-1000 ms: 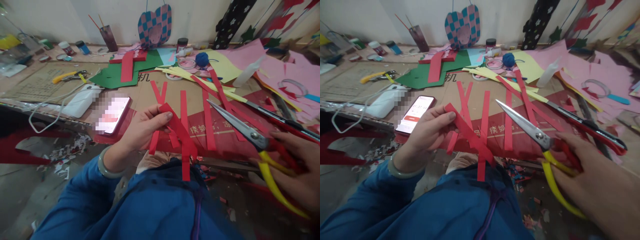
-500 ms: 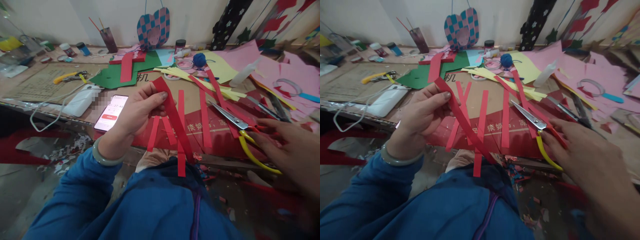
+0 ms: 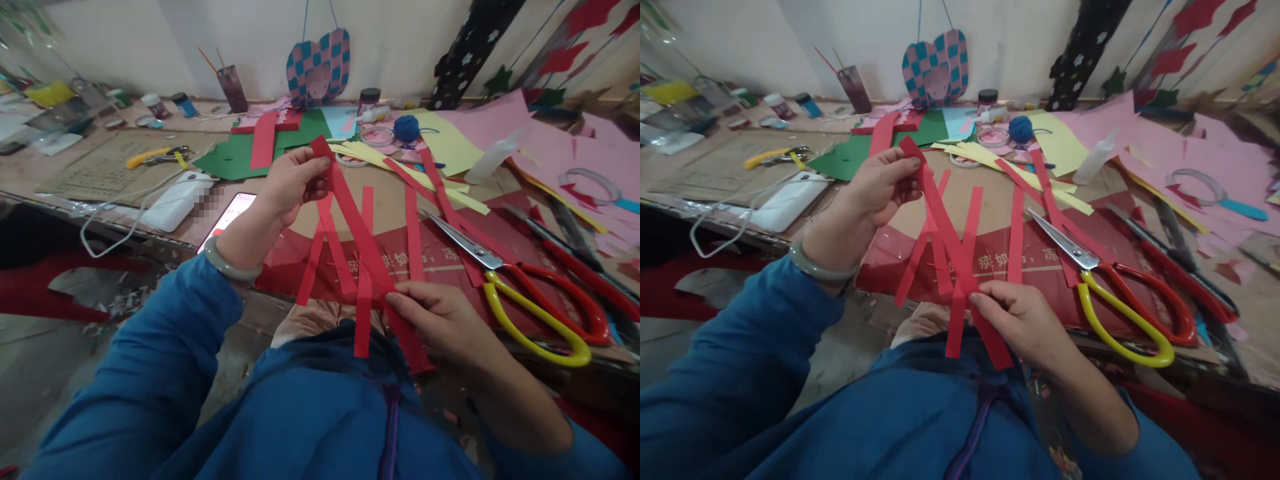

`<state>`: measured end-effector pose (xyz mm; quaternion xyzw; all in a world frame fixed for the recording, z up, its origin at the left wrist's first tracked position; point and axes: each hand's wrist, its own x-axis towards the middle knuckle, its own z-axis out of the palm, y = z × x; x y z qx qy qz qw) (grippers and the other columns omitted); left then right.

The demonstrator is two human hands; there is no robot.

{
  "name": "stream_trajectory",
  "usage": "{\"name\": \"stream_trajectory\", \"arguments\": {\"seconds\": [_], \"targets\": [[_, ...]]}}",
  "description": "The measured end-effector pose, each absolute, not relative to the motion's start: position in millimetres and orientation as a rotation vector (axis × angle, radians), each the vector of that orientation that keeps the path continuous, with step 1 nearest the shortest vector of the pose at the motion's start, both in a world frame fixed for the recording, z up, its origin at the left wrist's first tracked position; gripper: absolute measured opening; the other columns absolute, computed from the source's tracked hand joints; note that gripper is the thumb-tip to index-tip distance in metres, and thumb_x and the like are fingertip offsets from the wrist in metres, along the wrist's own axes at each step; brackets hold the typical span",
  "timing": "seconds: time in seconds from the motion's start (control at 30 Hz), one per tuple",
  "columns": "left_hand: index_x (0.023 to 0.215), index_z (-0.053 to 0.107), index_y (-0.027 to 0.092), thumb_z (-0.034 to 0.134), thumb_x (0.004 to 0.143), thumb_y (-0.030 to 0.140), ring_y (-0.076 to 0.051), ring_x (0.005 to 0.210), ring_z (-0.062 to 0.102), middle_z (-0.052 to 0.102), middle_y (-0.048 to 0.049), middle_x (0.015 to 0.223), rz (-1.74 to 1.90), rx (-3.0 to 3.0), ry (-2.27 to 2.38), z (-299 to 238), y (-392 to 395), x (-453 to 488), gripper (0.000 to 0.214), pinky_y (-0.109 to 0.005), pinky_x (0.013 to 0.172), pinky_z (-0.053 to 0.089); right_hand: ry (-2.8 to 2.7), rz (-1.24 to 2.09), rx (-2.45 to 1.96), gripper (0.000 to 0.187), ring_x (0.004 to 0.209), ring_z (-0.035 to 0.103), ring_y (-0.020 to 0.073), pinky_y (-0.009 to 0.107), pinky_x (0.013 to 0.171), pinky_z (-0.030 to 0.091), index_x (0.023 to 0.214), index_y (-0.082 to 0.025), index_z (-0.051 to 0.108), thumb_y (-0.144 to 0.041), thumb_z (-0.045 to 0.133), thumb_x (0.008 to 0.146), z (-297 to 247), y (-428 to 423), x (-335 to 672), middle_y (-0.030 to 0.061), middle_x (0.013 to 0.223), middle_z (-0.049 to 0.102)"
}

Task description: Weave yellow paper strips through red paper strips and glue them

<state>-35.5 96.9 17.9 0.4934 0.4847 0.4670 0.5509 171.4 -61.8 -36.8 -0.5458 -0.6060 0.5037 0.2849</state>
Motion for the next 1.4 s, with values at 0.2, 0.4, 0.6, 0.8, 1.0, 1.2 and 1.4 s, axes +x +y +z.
{"name": "stream_trajectory", "arguments": {"seconds": [0.2, 0.4, 0.6, 0.8, 1.0, 1.2, 1.4], "targets": [[0.077, 0.052, 0.019, 0.059, 0.085, 0.009, -0.003, 0.041, 0.05, 0.055, 0.0092, 0.054, 1.108, 1.132, 1.187, 13, 120, -23, 0.014, -0.014, 0.047, 0.044, -1.647, 1.295, -1.531, 0.035, 0.055, 0.053, 0.0123, 0.023, 0.049, 0.041, 0.072, -0.02, 0.068, -0.048, 0.056, 0.088, -37, -80, 183, -0.0001, 0.062, 0.061], [0.075, 0.054, 0.019, 0.061, 0.081, 0.01, -0.005, 0.044, 0.053, 0.058, 0.0073, 0.056, 1.072, 1.196, 1.204, 13, 127, -16, 0.013, -0.018, 0.051, 0.046, -2.124, 0.77, -1.159, 0.024, 0.058, 0.063, 0.0112, 0.021, 0.056, 0.05, 0.082, -0.021, 0.068, -0.033, 0.053, 0.096, -36, -91, 184, -0.0006, 0.068, 0.068], [0.078, 0.059, 0.019, 0.062, 0.08, 0.011, -0.006, 0.047, 0.055, 0.06, 0.0062, 0.059, 1.048, 1.226, 1.258, 9, 130, -19, 0.009, -0.018, 0.055, 0.048, -2.336, -0.121, -1.1, 0.037, 0.116, 0.066, 0.0299, 0.045, 0.099, 0.053, 0.113, -0.01, 0.068, -0.035, 0.045, 0.1, -58, -66, 176, 0.0166, 0.122, 0.071], [0.078, 0.06, 0.018, 0.062, 0.082, 0.01, -0.004, 0.045, 0.054, 0.061, 0.0059, 0.06, 1.029, 1.243, 1.228, 5, 130, -21, 0.009, -0.016, 0.05, 0.045, -2.403, -0.103, -0.985, 0.032, 0.117, 0.065, 0.0306, 0.051, 0.102, 0.051, 0.105, -0.012, 0.068, -0.037, 0.05, 0.098, -65, -76, 183, 0.0134, 0.118, 0.073], [0.08, 0.061, 0.016, 0.061, 0.083, 0.008, -0.004, 0.045, 0.054, 0.061, 0.0056, 0.06, 0.958, 1.196, 1.21, 10, 124, -15, 0.009, -0.017, 0.052, 0.046, -2.304, 0.262, -0.915, 0.023, 0.076, 0.071, 0.0157, 0.031, 0.079, 0.059, 0.084, -0.022, 0.064, -0.036, 0.051, 0.098, -42, -97, 205, 0.003, 0.077, 0.073], [0.082, 0.06, 0.016, 0.059, 0.085, 0.008, -0.003, 0.046, 0.053, 0.061, 0.0048, 0.061, 0.915, 1.273, 1.125, 14, 120, 4, 0.009, -0.016, 0.051, 0.045, -2.241, 0.015, -1.119, 0.032, 0.124, 0.06, 0.0292, 0.043, 0.096, 0.057, 0.121, -0.018, 0.062, -0.035, 0.056, 0.095, -45, -66, 189, 0.0194, 0.135, 0.062], [0.082, 0.06, 0.017, 0.058, 0.088, 0.012, -0.006, 0.056, 0.06, 0.056, 0.006, 0.06, 0.859, 1.36, 1.025, 34, 108, 33, 0.008, -0.02, 0.06, 0.052, -1.894, 0.358, -1.307, 0.04, 0.139, 0.045, 0.0325, 0.05, 0.1, 0.054, 0.128, -0.025, 0.062, -0.045, 0.053, 0.095, -36, -23, 186, 0.0134, 0.158, 0.038]]}}
